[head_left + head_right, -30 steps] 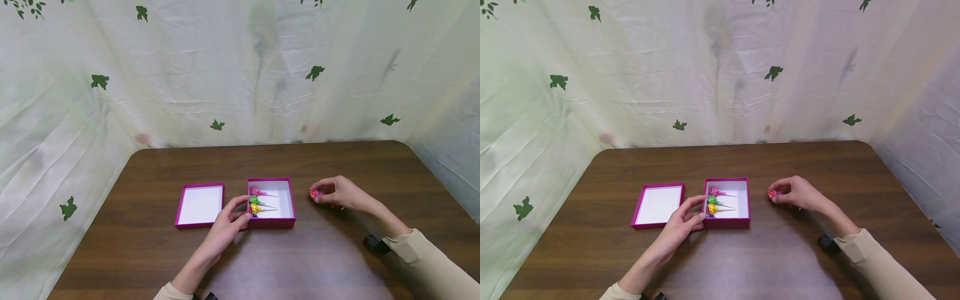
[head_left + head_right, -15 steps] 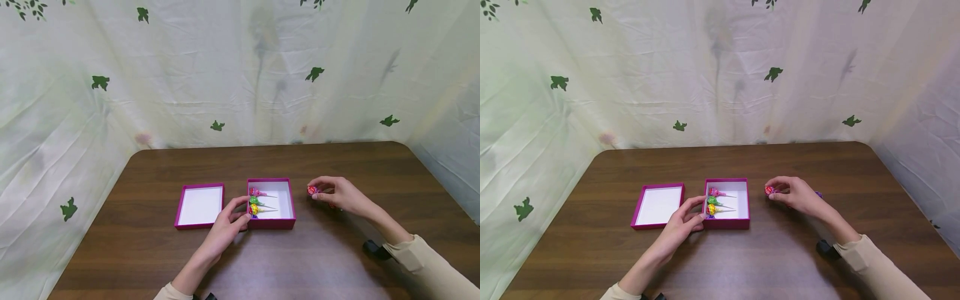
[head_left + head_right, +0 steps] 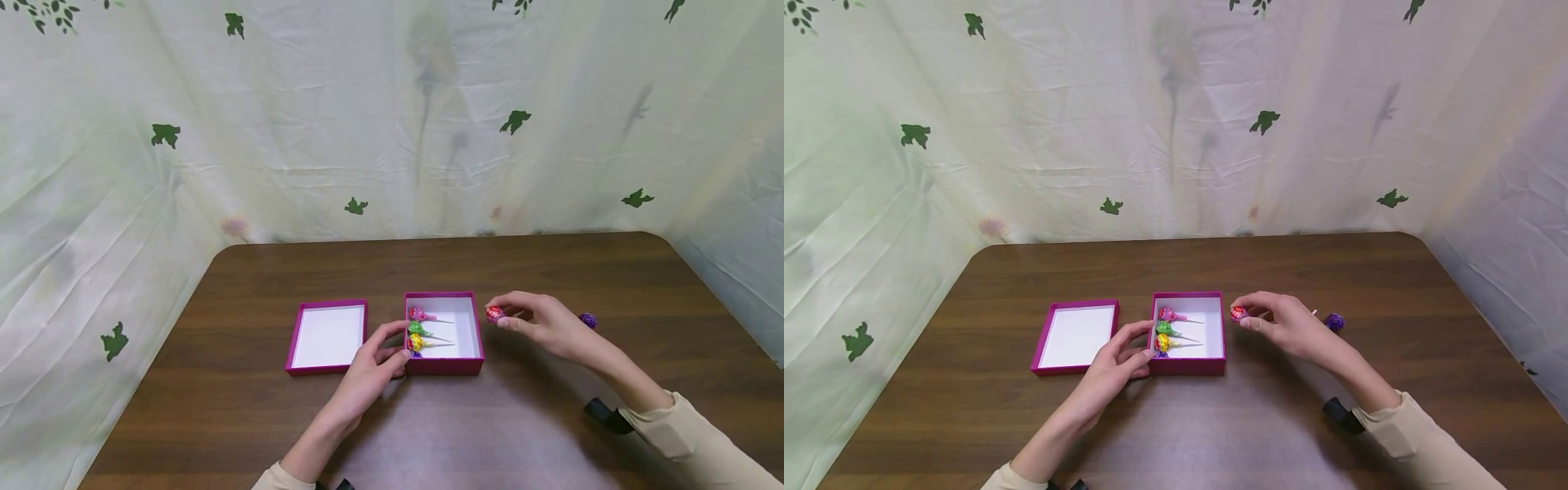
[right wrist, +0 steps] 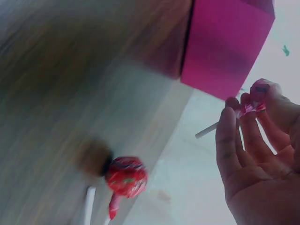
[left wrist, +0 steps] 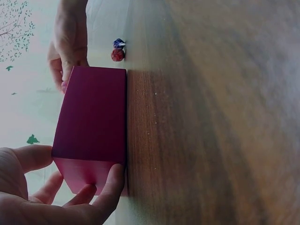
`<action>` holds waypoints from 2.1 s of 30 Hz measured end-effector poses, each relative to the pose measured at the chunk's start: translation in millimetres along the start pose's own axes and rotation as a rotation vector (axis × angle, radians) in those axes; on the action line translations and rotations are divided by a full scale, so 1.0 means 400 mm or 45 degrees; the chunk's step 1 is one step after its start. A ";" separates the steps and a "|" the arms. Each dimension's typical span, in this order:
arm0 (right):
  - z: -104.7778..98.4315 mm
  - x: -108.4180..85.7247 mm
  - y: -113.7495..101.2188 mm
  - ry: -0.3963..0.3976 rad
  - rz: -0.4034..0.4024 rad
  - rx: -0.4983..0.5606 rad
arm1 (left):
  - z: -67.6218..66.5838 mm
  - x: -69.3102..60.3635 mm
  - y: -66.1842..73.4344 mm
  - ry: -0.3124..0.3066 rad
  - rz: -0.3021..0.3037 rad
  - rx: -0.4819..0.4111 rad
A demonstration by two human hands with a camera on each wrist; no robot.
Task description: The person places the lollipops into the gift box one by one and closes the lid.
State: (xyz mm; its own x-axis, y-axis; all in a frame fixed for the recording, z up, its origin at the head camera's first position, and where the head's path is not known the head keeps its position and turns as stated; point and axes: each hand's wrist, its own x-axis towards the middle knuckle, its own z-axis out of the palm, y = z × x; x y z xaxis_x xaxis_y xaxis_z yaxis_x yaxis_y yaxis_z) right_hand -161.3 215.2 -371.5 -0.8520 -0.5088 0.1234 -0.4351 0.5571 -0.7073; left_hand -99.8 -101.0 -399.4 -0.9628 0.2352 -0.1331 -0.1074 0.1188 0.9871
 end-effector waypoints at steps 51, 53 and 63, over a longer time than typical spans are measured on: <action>0.127 0.137 -0.072 0.043 -0.162 0.067 | -0.003 0.001 0.001 -0.015 -0.001 0.009; 0.133 0.144 -0.066 0.042 -0.171 0.036 | -0.004 0.001 0.000 -0.017 0.000 0.010; 0.163 0.160 -0.070 0.096 -0.126 -0.156 | -0.003 0.000 -0.002 -0.020 0.022 0.018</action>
State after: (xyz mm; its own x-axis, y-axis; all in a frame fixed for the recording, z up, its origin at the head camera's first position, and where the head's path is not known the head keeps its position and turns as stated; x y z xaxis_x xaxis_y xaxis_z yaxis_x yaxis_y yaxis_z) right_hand -184.7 124.3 -389.3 -0.8205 -0.5170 0.2437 -0.5465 0.5849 -0.5993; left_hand -100.1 -102.2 -399.9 -0.9605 0.2524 -0.1174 -0.0871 0.1279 0.9879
